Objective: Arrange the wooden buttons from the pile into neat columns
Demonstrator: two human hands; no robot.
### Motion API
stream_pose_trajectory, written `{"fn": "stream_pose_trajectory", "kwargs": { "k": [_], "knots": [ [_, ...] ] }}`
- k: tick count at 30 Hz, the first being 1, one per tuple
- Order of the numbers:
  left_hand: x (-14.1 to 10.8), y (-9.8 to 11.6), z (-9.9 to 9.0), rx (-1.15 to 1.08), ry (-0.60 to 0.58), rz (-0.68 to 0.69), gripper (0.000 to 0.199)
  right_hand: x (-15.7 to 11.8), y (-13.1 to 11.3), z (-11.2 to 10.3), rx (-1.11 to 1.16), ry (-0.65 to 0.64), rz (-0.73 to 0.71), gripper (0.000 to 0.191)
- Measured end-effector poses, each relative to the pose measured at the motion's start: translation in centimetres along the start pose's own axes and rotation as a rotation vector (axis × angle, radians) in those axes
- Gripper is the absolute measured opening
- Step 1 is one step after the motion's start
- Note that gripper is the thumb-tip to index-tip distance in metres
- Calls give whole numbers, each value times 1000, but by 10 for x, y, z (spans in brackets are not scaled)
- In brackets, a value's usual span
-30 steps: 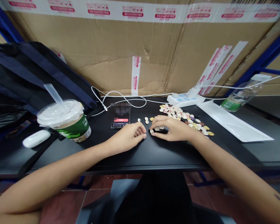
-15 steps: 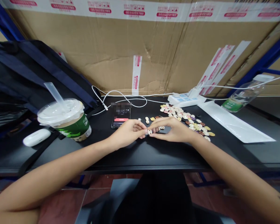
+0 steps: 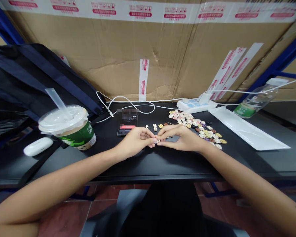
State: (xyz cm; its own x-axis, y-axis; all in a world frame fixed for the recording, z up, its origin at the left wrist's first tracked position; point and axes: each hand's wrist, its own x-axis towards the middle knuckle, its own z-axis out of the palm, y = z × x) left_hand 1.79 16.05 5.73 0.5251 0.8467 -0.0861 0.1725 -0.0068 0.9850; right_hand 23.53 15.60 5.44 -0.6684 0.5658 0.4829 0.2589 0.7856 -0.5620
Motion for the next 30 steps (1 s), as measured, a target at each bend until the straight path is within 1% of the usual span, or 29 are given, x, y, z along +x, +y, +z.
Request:
{"fn": "stream_pose_trajectory", "kwargs": {
  "k": [2, 4, 5, 7, 8, 9, 11, 13, 16, 23, 27, 30],
  "knots": [
    [1, -1, -2, 51, -13, 39, 11, 0, 0, -1, -28, 22, 3, 12],
    [1, -1, -4, 218, 14, 150, 14, 1, 2, -1, -72, 55, 9, 13],
    [0, -1, -6, 361, 45, 235, 16, 1, 3, -2, -98, 60, 13, 14],
    [-1, -1, -8, 728, 125, 417, 19, 1, 7, -3, -167, 45, 30, 15],
    [-2, -1, -10, 916, 156, 483, 22, 1, 9, -4, -207, 32, 42, 16],
    [-3, -1, -10, 1085, 178, 521, 24, 0, 11, -4, -248, 17, 55, 15],
    [-4, -2, -11, 1335, 192, 524, 28, 0, 13, -6, -321, -16, 83, 14],
    [-4, -4, -12, 1465, 179, 484, 30, -2, 14, -7, -372, -53, 107, 15],
    [-3, -4, -11, 1508, 134, 438, 30, -3, 12, -10, -413, -80, 115, 17],
    [-6, -1, -8, 1375, 51, 425, 22, -1, 14, -10, -403, -46, 104, 21],
    [-6, -3, -8, 1317, 53, 416, 22, -1, 20, -8, -472, -39, 110, 29],
    [-5, -5, -9, 1302, 36, 405, 22, -1, 22, -8, -488, -54, 116, 26]
  ]
}}
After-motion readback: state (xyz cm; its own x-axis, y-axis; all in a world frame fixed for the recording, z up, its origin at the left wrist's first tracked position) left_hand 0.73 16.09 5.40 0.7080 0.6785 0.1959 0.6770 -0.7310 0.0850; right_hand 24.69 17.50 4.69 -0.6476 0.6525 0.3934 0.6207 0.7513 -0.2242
